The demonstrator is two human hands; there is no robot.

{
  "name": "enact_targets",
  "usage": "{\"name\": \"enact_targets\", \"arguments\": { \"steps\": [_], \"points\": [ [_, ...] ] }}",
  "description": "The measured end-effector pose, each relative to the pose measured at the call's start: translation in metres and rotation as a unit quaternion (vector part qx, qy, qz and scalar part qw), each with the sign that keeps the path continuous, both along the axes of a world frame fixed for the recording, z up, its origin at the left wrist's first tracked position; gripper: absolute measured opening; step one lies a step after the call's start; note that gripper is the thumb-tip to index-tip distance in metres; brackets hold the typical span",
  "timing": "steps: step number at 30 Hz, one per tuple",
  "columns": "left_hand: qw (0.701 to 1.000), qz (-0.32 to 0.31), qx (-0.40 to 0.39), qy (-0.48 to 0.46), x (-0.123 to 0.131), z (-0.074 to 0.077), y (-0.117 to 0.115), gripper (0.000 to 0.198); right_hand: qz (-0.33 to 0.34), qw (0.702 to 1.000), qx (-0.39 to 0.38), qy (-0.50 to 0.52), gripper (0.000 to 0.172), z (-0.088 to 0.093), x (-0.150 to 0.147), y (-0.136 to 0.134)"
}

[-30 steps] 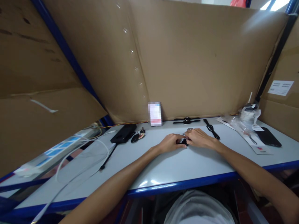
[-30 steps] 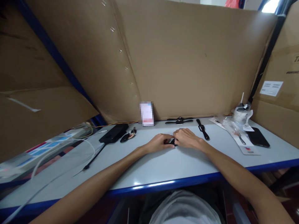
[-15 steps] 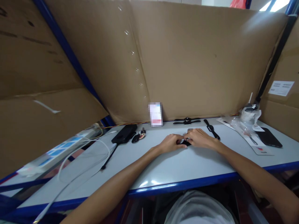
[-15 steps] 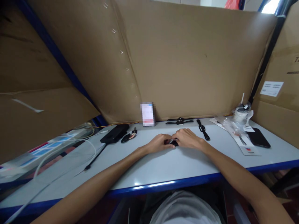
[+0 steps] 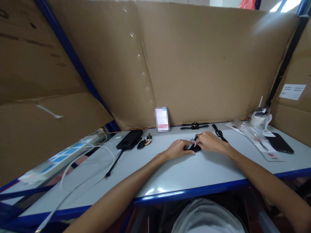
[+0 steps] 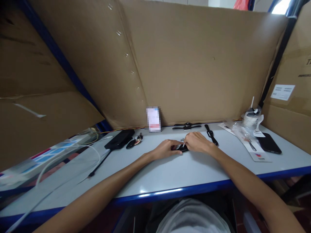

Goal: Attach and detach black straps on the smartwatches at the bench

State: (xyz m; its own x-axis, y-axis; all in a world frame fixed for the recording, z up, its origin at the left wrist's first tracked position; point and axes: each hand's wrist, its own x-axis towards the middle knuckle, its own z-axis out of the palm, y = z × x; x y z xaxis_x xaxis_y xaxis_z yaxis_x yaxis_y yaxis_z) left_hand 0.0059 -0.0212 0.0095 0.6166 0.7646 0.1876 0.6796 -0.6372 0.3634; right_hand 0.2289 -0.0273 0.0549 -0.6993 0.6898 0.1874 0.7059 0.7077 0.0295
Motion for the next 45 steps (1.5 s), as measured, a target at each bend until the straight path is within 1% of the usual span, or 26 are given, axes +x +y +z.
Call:
{"name": "enact_targets", "arguments": {
  "steps": [7, 15, 21, 23, 29, 33, 37, 39, 43, 45],
  "points": [
    [1.0, 0.0, 0.006, 0.005, 0.0, 0.0, 0.0, 0.047, 0.032, 0.999, -0.024, 0.024, 0.03, -0.003, -0.007, -0.005],
    [1.0, 0.001, 0.006, 0.0, 0.0, -0.002, 0.001, 0.047, 0.021, 0.999, -0.047, 0.011, 0.023, -0.003, -0.007, -0.005],
    [1.0, 0.003, -0.002, 0.002, 0.0, 0.0, -0.001, 0.05, 0.003, 0.999, -0.041, 0.022, 0.03, -0.008, -0.006, -0.001],
    [1.0, 0.004, -0.003, 0.007, 0.001, 0.002, -0.002, 0.051, -0.004, 0.999, -0.041, 0.033, 0.028, -0.009, -0.004, 0.002],
    [1.0, 0.019, -0.009, 0.016, 0.002, 0.005, -0.004, 0.051, -0.012, 0.99, -0.096, 0.098, 0.019, -0.015, 0.001, 0.016],
    [1.0, 0.018, -0.012, 0.016, 0.002, 0.005, -0.004, 0.05, -0.013, 0.977, -0.151, 0.147, 0.011, -0.024, 0.0, 0.028],
    [1.0, 0.013, -0.005, 0.014, 0.001, 0.003, -0.003, 0.05, -0.003, 0.968, -0.184, 0.17, 0.01, -0.028, 0.003, 0.038],
    [1.0, 0.014, -0.001, 0.011, 0.001, 0.002, -0.003, 0.051, -0.025, 0.974, -0.168, 0.152, 0.012, -0.028, 0.006, 0.041],
    [1.0, 0.017, 0.001, 0.01, 0.0, 0.0, -0.001, 0.053, -0.111, 0.987, -0.088, 0.076, 0.018, -0.023, 0.014, 0.04],
    [1.0, 0.013, 0.002, 0.01, 0.0, 0.0, -0.001, 0.053, -0.124, 0.987, -0.082, 0.057, 0.019, -0.02, 0.015, 0.038]
  ]
}}
